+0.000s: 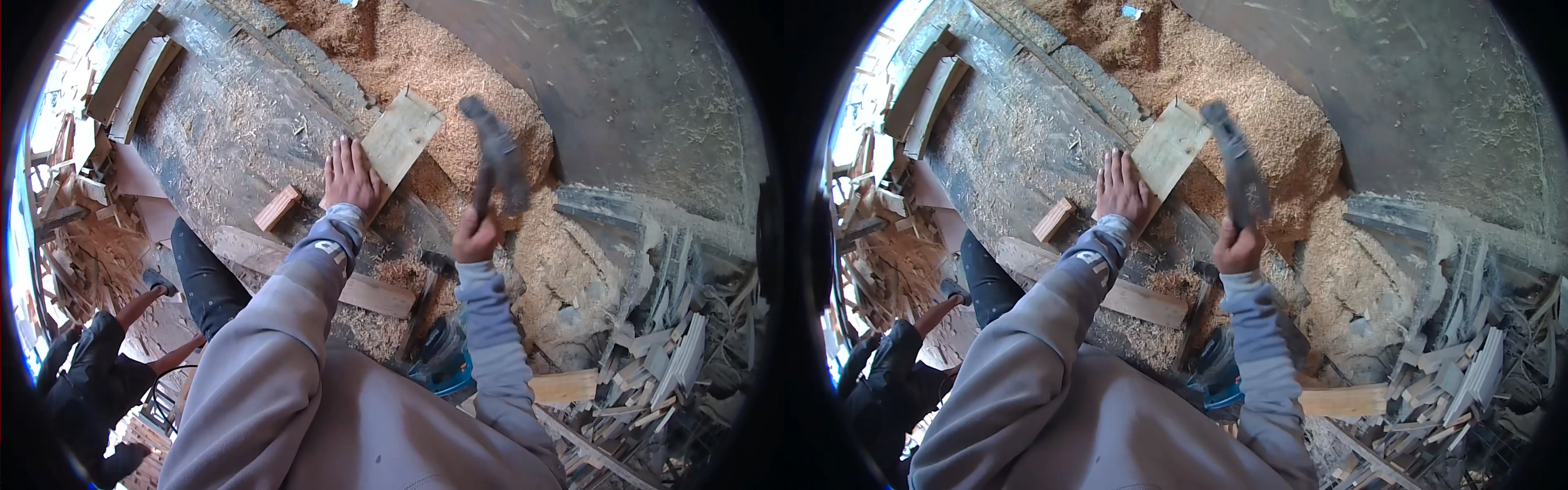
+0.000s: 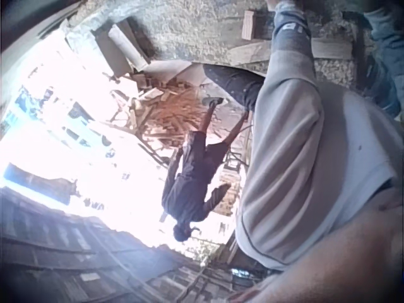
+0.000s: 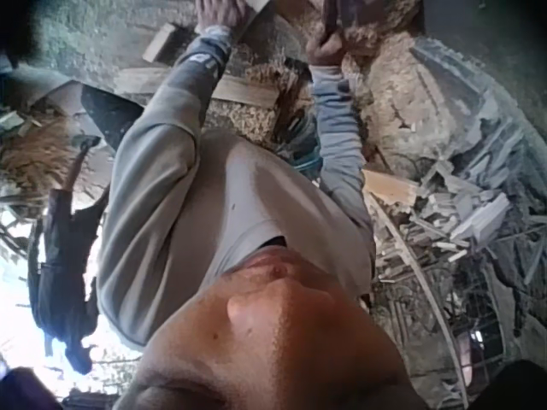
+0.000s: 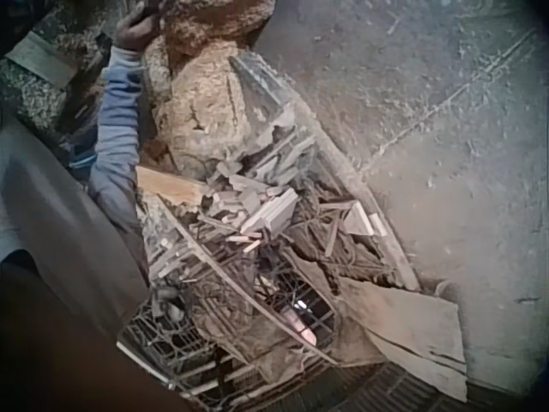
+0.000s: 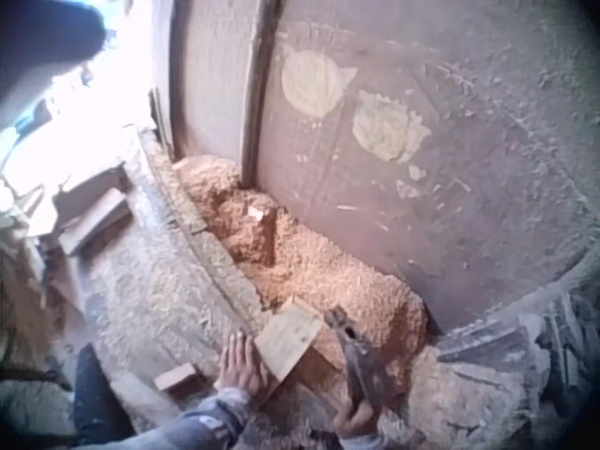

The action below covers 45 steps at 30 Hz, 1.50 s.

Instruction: Using a hammer and a pry tool to dismantle or assemble wooden components on a workbench in a workshop.

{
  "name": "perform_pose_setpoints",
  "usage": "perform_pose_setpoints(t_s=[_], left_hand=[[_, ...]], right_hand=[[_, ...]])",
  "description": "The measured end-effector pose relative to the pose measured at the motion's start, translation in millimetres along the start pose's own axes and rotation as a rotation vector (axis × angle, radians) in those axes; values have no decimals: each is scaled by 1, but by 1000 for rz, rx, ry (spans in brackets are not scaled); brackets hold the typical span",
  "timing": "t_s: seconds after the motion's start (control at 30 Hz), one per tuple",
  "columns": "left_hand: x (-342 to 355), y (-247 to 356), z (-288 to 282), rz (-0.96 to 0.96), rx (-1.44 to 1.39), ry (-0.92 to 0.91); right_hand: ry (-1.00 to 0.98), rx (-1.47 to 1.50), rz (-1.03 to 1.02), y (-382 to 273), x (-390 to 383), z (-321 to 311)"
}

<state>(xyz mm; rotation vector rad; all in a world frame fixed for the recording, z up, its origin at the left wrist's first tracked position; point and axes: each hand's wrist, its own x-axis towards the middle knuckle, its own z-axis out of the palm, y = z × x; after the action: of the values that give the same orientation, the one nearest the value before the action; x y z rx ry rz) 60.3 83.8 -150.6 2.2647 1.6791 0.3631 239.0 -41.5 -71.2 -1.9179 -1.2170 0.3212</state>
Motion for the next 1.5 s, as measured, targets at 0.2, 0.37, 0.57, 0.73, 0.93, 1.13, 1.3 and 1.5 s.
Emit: perform_pose_setpoints(t_s=[0.2,0.37,0.57,0.73,0.93,1.13,1.3,1.5], left_hand=[[1,-4,4,24,-21,-24],[-1,-20,0,146,24,-69],[0,-29,5,153,17,-105],[4,8,5,-117,96,-131],[1,14,-14,164,74,-277],[-4,-8,-24,248,3,-250],[-10,-22,-25,333,46,-213],[-9,-20,-25,352,83,-223]], right_hand=[[-296,-195,459,31,-16,28],[-7,524,767,-17,-36,15],[157,407,653,-19,-48,10],[-36,187,748,8,-39,27],[6,411,823,-5,-51,37],[129,433,712,6,-71,25],[79,235,655,3,-63,26],[198,448,594,-17,-39,9]])
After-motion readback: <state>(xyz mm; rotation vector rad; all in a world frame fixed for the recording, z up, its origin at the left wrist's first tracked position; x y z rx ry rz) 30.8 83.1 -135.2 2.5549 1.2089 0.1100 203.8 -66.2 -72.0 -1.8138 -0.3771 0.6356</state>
